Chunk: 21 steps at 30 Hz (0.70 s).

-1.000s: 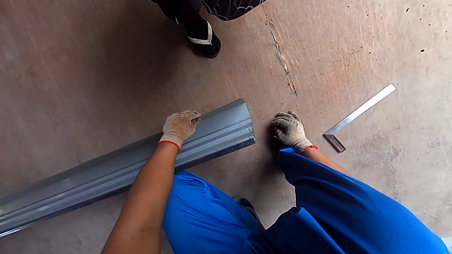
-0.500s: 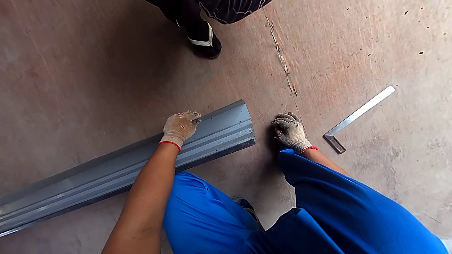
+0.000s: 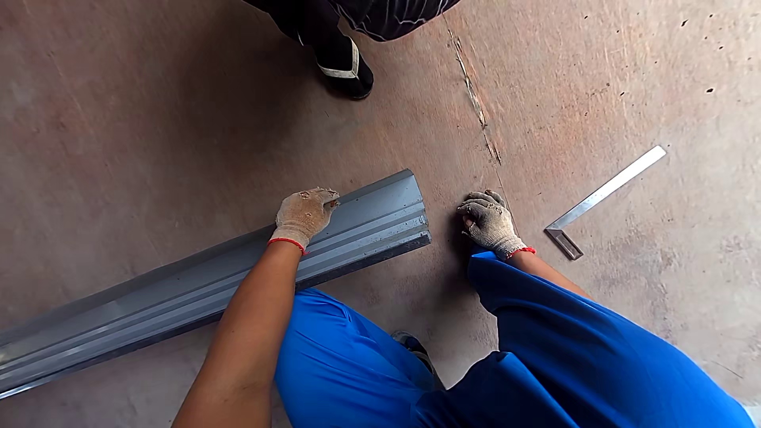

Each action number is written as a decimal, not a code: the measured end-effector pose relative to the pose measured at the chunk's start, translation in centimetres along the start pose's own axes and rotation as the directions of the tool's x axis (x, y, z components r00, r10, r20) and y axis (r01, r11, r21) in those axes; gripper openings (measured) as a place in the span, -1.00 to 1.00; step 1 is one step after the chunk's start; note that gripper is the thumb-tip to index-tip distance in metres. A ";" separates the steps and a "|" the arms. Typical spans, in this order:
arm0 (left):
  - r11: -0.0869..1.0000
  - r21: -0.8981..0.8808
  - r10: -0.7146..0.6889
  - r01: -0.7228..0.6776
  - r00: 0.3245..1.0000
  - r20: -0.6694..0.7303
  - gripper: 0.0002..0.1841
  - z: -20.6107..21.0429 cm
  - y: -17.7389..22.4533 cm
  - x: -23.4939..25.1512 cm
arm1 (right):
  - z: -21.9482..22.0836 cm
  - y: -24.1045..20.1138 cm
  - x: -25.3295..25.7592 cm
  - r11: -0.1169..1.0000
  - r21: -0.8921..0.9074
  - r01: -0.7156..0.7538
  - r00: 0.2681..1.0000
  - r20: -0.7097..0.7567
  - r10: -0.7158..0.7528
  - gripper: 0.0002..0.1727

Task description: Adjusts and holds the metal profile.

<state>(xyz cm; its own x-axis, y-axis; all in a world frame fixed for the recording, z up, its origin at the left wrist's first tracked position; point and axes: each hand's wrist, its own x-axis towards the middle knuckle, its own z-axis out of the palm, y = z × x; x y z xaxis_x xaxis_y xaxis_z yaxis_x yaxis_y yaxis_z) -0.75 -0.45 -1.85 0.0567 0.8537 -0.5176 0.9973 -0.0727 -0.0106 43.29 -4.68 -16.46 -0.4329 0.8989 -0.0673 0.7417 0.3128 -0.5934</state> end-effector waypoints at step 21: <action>1.000 -0.001 0.005 -0.005 1.000 -0.011 -0.72 0.2 -0.2 -0.1 | 0.1 0.2 -0.1 1.000 0.000 0.001 1.000 0.004 -0.001 -0.63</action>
<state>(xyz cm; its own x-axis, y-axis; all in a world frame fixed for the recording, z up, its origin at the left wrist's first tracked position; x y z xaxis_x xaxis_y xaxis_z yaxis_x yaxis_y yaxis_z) -0.91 -0.60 -1.99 0.0623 0.8590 -0.5081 0.9970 -0.0766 -0.0072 43.38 -4.71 -16.63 -0.4356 0.8974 -0.0700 0.7414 0.3136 -0.5933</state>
